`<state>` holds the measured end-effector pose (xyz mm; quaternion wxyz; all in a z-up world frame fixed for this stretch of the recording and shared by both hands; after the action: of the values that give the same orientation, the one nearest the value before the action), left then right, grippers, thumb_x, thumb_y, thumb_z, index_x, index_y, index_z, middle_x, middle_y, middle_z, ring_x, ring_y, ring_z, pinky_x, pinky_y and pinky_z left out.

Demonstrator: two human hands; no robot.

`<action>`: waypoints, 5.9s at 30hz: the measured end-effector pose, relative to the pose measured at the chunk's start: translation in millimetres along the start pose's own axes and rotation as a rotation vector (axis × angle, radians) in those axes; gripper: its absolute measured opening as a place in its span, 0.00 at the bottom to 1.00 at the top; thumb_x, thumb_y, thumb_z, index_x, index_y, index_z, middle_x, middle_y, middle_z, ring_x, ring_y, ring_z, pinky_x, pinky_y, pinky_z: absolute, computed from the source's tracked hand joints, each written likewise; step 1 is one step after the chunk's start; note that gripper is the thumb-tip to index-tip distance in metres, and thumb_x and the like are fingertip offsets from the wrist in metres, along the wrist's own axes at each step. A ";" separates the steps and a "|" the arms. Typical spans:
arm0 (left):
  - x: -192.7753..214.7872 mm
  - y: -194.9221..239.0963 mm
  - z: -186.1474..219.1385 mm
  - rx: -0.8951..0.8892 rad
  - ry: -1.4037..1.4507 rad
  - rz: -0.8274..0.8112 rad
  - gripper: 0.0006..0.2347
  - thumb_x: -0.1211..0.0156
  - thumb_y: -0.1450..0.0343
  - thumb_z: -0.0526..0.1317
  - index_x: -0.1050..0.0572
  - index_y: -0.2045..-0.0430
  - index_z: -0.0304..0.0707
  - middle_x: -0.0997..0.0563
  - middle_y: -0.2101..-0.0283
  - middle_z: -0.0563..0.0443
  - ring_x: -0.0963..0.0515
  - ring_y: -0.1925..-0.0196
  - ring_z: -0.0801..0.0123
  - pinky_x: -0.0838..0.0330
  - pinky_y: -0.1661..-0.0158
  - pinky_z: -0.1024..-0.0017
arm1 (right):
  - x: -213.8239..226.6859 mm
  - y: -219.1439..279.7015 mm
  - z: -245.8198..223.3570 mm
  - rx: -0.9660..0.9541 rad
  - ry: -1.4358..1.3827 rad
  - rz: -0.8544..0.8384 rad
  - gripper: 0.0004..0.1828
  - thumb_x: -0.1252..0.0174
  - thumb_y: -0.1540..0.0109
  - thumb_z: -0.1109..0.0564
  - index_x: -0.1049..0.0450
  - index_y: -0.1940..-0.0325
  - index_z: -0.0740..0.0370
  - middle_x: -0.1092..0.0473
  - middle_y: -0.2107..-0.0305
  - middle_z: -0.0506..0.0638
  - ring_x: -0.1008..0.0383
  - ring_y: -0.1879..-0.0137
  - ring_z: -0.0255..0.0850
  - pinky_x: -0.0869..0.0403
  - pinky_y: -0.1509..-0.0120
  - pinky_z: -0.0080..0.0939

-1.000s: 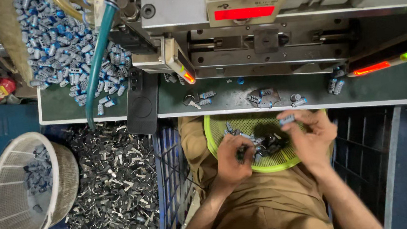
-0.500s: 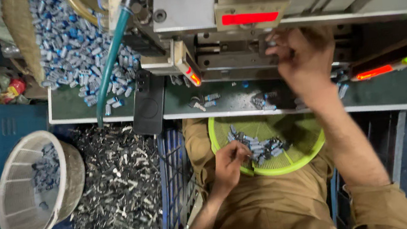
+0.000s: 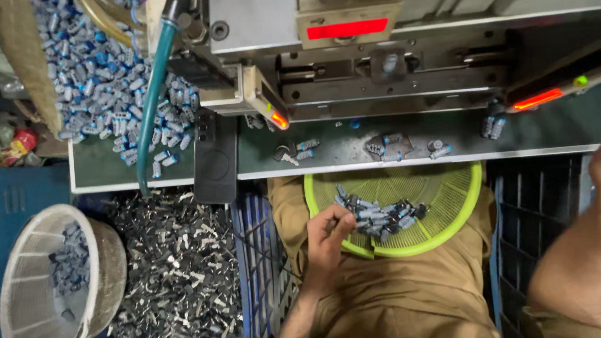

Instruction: The person sits on the floor and repeatedly picks small blue and silver components from a green basket on their lap, placing them into a machine hopper. The person handles the components one at a time and continues this process throughout the clip.

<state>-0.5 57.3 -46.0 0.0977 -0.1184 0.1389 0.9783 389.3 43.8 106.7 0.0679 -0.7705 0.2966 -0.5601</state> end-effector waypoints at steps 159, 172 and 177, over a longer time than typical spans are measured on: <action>-44.4 11.0 124.4 -0.697 -0.714 0.199 0.10 0.42 0.39 0.25 0.27 0.66 0.33 0.21 0.65 0.44 0.21 0.68 0.55 0.28 0.65 0.64 | -106.5 5.5 -157.4 -0.164 -1.413 -0.391 0.17 0.49 0.38 0.79 0.40 0.53 0.64 0.24 0.64 0.60 0.20 0.56 0.42 0.18 0.48 0.44; -26.9 -2.6 36.2 -0.244 0.097 -0.119 0.14 0.50 0.18 0.43 0.24 0.64 0.27 0.19 0.58 0.47 0.20 0.55 0.69 0.26 0.51 0.74 | -75.8 -95.5 -241.6 0.593 -0.549 -0.207 0.12 0.43 0.35 0.76 0.24 0.55 0.64 0.20 0.56 0.50 0.16 0.52 0.41 0.23 0.38 0.41; -19.1 -8.0 24.9 -0.017 0.137 -0.051 0.10 0.45 0.22 0.40 0.25 0.66 0.29 0.21 0.66 0.49 0.24 0.65 0.73 0.30 0.61 0.75 | 4.4 -60.8 -240.6 0.695 -0.123 0.038 0.16 0.40 0.50 0.64 0.20 0.59 0.57 0.21 0.55 0.54 0.23 0.47 0.59 0.32 0.40 0.54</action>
<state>14.3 69.1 -19.8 0.1117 -0.1893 0.1340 0.9663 196.0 145.8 224.3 0.3540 -0.7280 0.0980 -0.5789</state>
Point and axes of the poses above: each hand's wrist, its own y-axis away from the middle knuckle, its own x-axis out of the back of the hand, z = x × y, the point moved 8 cm from there along -y, towards the middle knuckle
